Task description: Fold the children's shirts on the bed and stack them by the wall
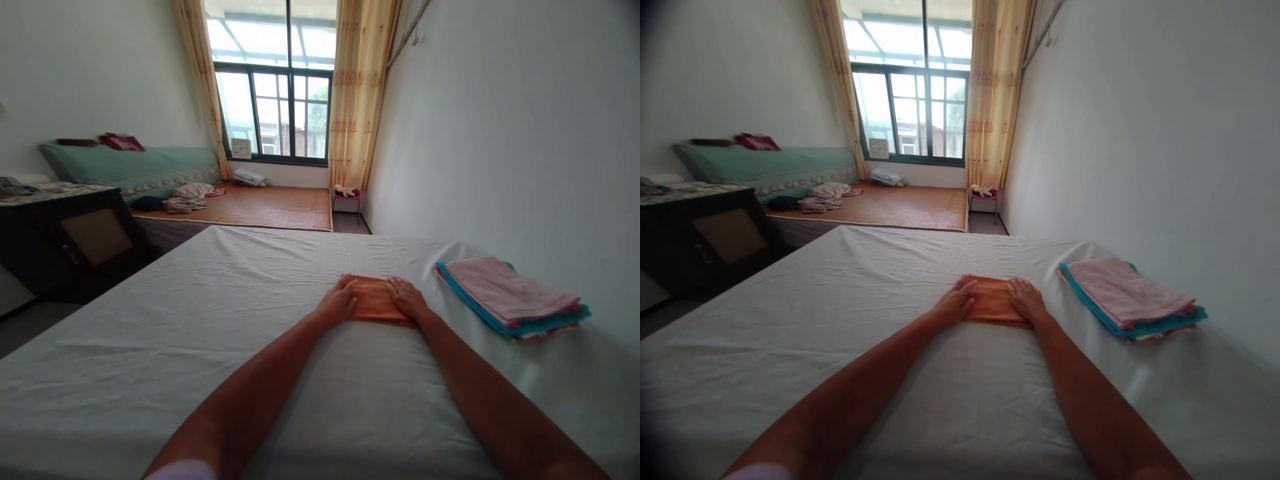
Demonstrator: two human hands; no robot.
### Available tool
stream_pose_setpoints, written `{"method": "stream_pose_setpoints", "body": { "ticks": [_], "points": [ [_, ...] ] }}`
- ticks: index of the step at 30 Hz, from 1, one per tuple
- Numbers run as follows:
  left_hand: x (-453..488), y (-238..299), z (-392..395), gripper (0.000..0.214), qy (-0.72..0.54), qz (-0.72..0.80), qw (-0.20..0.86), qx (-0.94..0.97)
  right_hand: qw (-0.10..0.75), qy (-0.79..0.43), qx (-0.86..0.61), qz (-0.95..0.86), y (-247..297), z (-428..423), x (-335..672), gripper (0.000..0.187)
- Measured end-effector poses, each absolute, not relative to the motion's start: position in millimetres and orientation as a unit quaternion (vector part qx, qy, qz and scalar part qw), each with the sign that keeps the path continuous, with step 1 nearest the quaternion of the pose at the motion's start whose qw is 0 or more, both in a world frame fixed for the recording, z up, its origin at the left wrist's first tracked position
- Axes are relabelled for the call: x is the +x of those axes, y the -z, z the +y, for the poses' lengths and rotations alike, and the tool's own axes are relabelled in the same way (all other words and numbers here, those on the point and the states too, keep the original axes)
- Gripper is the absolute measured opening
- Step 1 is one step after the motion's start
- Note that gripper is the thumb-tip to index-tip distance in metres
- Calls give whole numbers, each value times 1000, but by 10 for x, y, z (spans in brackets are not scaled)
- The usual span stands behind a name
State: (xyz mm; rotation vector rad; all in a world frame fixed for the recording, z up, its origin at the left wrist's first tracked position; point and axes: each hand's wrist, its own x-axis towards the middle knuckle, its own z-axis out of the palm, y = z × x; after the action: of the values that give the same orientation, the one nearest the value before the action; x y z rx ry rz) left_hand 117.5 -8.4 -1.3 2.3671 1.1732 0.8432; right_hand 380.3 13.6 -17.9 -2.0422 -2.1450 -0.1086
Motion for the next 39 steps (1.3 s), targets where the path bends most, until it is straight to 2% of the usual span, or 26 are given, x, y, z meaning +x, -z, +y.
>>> {"method": "stream_pose_setpoints", "body": {
  "ticks": [3,7,10,14,17,20,22,25,27,29,31,34,39],
  "points": [
    [1216,17,-7,63,-421,435,311,732,73,63,-657,-748,158,129,3790,53],
    [1243,40,31,69,-444,401,525,605,52,63,-623,-778,63,34,3715,50],
    [1225,17,-11,82,-452,398,521,605,58,77,-657,-748,-74,-123,3553,46],
    [1201,-94,-97,64,-464,358,516,625,94,86,-609,-783,-372,-421,3165,47],
    [1205,-216,-172,58,-450,304,612,575,109,2,-557,-823,-641,-674,2890,64],
    [1227,-375,-276,65,-408,229,698,542,126,6,-568,-814,-883,-868,2784,81],
    [1237,-484,-349,64,-376,193,720,550,122,5,-601,-790,-992,-915,2821,76],
    [1217,-572,-396,57,-348,190,709,583,124,-51,-625,-769,-1042,-827,3005,44],
    [1177,-550,-356,57,-366,221,687,588,178,-146,-601,-765,-1026,-681,3200,25],
    [1130,-476,-271,58,-385,267,666,580,325,-270,-575,-700,-1027,-503,3445,18],
    [1088,-387,-182,60,-385,311,654,572,508,-333,-551,-572,-1088,-331,3736,14],
    [1054,-297,-105,58,-377,340,648,567,656,-297,-524,-454,-1271,-139,4239,8],
    [1056,-278,-101,55,-346,340,637,599,770,-253,-499,-306,-1306,-141,5055,8]
  ]
}}
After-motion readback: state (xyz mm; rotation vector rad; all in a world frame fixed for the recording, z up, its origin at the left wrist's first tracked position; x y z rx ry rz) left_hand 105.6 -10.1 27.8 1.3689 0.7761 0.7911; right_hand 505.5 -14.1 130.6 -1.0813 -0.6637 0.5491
